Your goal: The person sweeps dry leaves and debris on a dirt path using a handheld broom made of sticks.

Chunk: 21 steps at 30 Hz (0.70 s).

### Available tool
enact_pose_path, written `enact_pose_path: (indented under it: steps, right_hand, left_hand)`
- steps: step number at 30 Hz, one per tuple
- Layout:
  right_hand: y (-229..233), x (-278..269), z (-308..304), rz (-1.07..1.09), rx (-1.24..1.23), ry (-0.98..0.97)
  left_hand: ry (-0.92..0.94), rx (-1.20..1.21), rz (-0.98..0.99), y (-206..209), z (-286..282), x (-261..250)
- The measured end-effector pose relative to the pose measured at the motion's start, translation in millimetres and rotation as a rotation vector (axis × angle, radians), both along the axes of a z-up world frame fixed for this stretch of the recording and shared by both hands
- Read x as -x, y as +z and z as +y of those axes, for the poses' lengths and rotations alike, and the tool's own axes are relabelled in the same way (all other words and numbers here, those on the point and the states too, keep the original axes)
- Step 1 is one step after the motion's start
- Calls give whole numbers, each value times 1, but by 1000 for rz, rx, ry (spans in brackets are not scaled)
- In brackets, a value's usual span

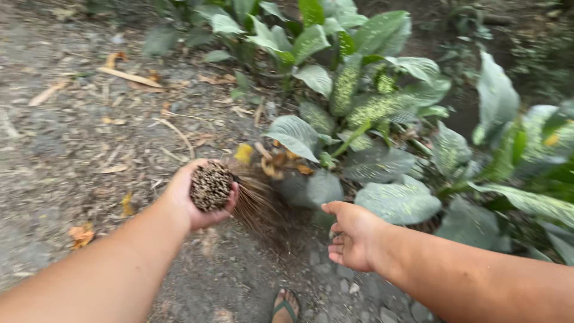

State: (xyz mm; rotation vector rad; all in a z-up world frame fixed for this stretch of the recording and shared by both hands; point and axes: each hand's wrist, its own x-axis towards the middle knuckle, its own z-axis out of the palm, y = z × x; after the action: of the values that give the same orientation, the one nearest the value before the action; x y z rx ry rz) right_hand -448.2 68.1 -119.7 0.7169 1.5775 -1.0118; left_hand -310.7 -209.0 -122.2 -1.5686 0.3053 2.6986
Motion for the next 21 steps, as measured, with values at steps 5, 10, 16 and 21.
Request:
enact_pose_path:
  steps: [5,10,16,21]
  right_hand:
    - [2,-1,-34,-30,68,46]
    - [6,-2,-52,-30,86,77]
    - [4,-4,-55,-34,63,106]
    - [4,3,-58,-45,77,110]
  left_hand:
    - [-142,314,4,29,-14,-7]
    - [-353,350,-64,62,31,-4]
    - [-300,27,90,60,91,-14]
    - [15,-203,-87,43,69,-28]
